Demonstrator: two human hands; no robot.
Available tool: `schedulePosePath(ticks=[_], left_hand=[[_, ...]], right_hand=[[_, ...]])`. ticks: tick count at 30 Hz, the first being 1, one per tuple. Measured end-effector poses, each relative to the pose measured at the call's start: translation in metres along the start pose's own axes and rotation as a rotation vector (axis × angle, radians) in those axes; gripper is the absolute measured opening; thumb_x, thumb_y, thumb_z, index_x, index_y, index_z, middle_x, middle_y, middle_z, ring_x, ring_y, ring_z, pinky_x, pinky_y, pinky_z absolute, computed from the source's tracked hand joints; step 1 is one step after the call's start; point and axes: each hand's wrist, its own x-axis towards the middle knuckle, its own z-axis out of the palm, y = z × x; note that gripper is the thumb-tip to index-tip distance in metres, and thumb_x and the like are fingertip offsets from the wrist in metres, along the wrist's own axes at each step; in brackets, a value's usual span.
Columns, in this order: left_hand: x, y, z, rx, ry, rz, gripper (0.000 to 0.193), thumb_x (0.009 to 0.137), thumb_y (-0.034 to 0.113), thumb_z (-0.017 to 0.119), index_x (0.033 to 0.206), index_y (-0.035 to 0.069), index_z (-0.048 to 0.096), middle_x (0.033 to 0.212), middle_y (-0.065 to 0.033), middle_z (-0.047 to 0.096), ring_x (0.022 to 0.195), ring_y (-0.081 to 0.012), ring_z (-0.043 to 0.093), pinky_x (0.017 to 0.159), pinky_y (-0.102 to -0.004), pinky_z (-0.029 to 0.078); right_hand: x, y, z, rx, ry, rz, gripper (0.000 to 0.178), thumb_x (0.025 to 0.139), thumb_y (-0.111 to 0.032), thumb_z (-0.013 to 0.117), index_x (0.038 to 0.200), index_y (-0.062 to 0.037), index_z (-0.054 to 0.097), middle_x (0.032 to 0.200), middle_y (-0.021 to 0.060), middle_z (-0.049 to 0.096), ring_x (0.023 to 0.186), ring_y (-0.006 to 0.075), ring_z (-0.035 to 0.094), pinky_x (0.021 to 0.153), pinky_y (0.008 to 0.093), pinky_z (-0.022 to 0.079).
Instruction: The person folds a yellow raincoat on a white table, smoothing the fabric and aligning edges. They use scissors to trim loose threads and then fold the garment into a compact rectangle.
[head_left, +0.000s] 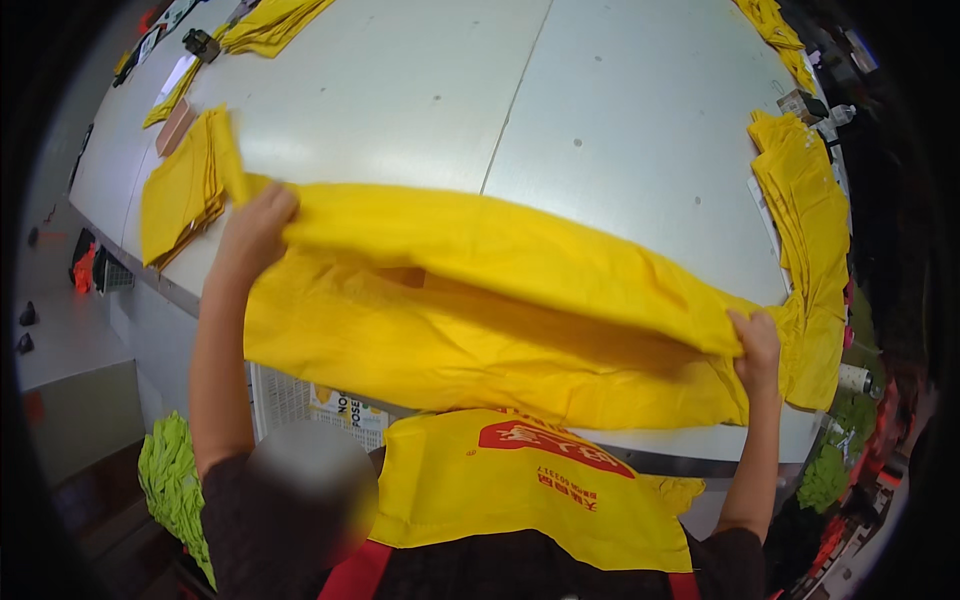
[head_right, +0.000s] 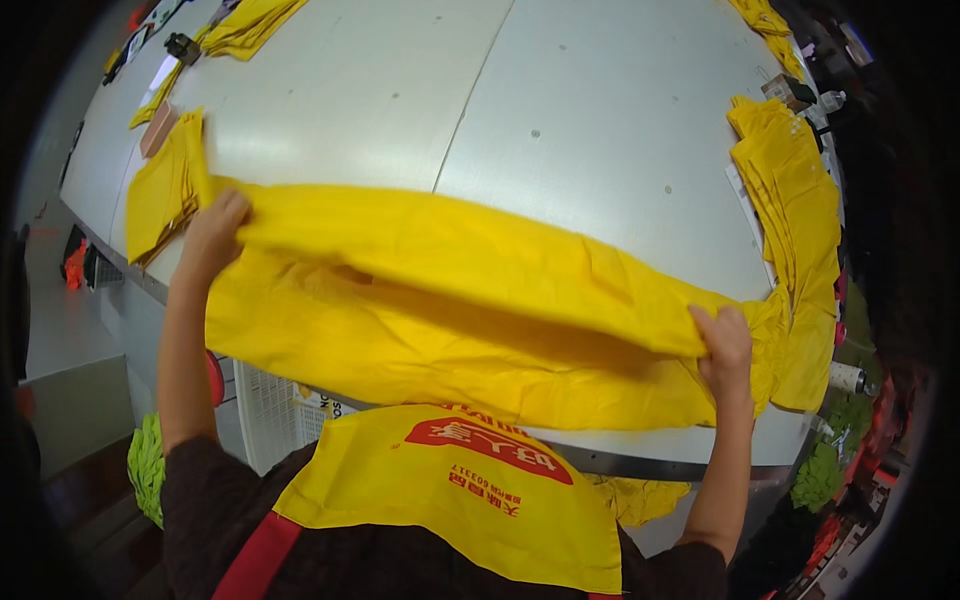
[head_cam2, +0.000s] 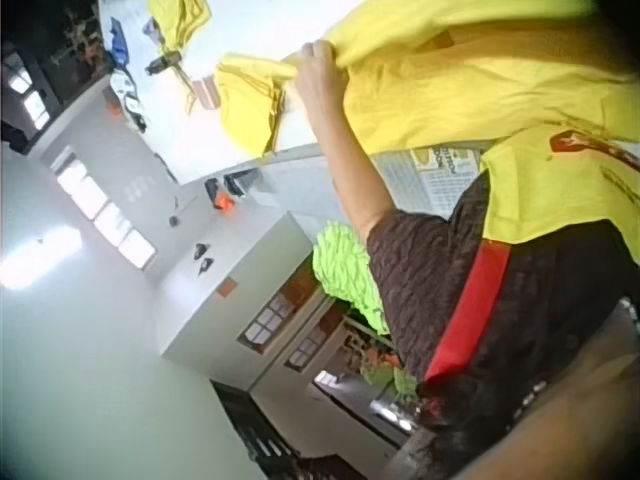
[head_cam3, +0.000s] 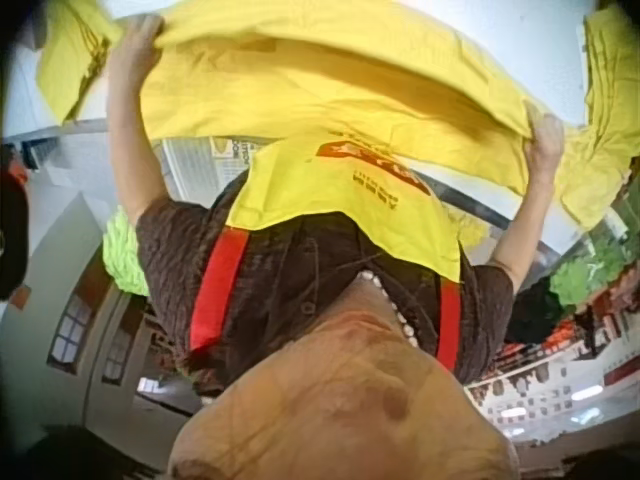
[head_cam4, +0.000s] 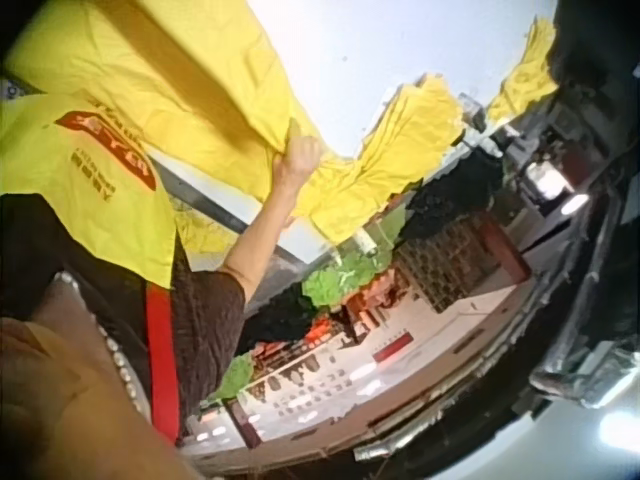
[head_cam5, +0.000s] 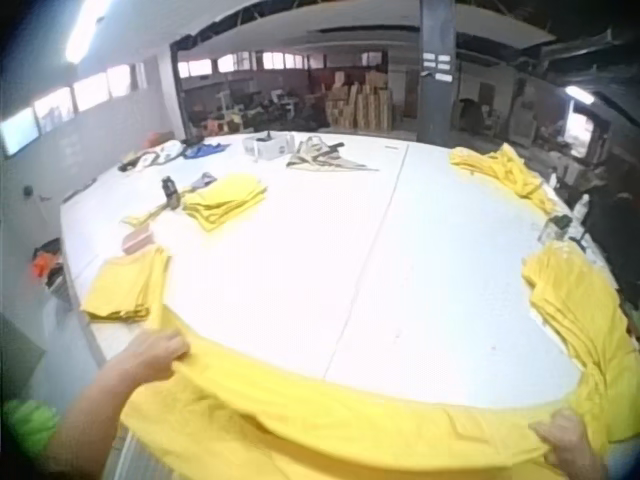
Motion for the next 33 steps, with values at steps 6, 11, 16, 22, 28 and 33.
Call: schedulePosePath(ticks=[6, 11, 16, 22, 28, 33], left_hand=[[-0.168, 0.059, 0.056, -0.131, 0.119, -0.08, 0.024, 0.064, -0.003, 0.055, 0.086, 0.007, 0.053, 0.085, -0.0102, 0.055, 0.075, -0.0301, 0.055, 0.063, -0.0372, 0.044], [-0.214, 0.065, 0.143, -0.156, 0.283, -0.23, 0.031, 0.063, -0.003, 0.054, 0.093, 0.005, 0.055, 0.096, -0.0136, 0.055, 0.089, -0.0333, 0.051, 0.078, -0.0404, 0.041], [-0.203, 0.057, 0.156, -0.182, 0.379, -0.201, 0.034, 0.06, -0.002, 0.056, 0.094, 0.005, 0.054, 0.097, -0.0137, 0.055, 0.091, -0.0334, 0.05, 0.08, -0.0408, 0.04], [-0.155, 0.077, 0.16, -0.2, 0.461, -0.148, 0.032, 0.059, 0.005, 0.061, 0.091, 0.008, 0.054, 0.09, -0.0096, 0.055, 0.086, -0.0289, 0.052, 0.075, -0.0395, 0.04], [-0.177, 0.034, 0.163, -0.039, 0.461, -0.327, 0.027, 0.057, 0.004, 0.062, 0.083, 0.009, 0.058, 0.076, -0.0079, 0.054, 0.075, -0.0278, 0.054, 0.064, -0.0394, 0.041], [-0.227, -0.053, 0.147, -0.078, 0.494, -0.868, 0.021, 0.075, 0.009, 0.051, 0.091, 0.009, 0.065, 0.086, -0.0149, 0.06, 0.083, -0.0351, 0.057, 0.07, -0.0431, 0.045]], right_hand=[[-0.128, -0.06, 0.033, -0.05, -0.166, -0.018, 0.047, 0.058, 0.004, 0.057, 0.104, -0.0057, 0.061, 0.071, 0.0094, 0.043, 0.073, 0.0302, 0.047, 0.084, 0.0464, 0.041], [-0.131, -0.117, 0.05, 0.107, -0.302, 0.04, 0.052, 0.062, -0.007, 0.066, 0.113, -0.0074, 0.055, 0.107, 0.0141, 0.049, 0.099, 0.0324, 0.046, 0.089, 0.0492, 0.035], [-0.148, -0.089, 0.098, -0.159, -0.264, -0.072, 0.054, 0.065, -0.012, 0.067, 0.117, -0.0124, 0.052, 0.124, 0.0156, 0.044, 0.108, 0.0357, 0.043, 0.091, 0.0516, 0.032], [-0.111, -0.018, 0.118, -0.264, -0.204, 0.088, 0.051, 0.071, -0.002, 0.06, 0.121, -0.0139, 0.05, 0.13, 0.011, 0.044, 0.121, 0.0312, 0.038, 0.096, 0.0531, 0.029], [-0.075, -0.017, 0.097, -0.332, -0.327, 0.348, 0.038, 0.079, -0.001, 0.052, 0.115, -0.0124, 0.055, 0.125, 0.0116, 0.049, 0.12, 0.0292, 0.041, 0.095, 0.0579, 0.027], [0.003, -0.094, 0.074, -0.369, -0.665, 0.531, 0.019, 0.079, -0.01, 0.047, 0.088, -0.0079, 0.063, 0.093, 0.013, 0.064, 0.091, 0.0315, 0.059, 0.082, 0.048, 0.041]])
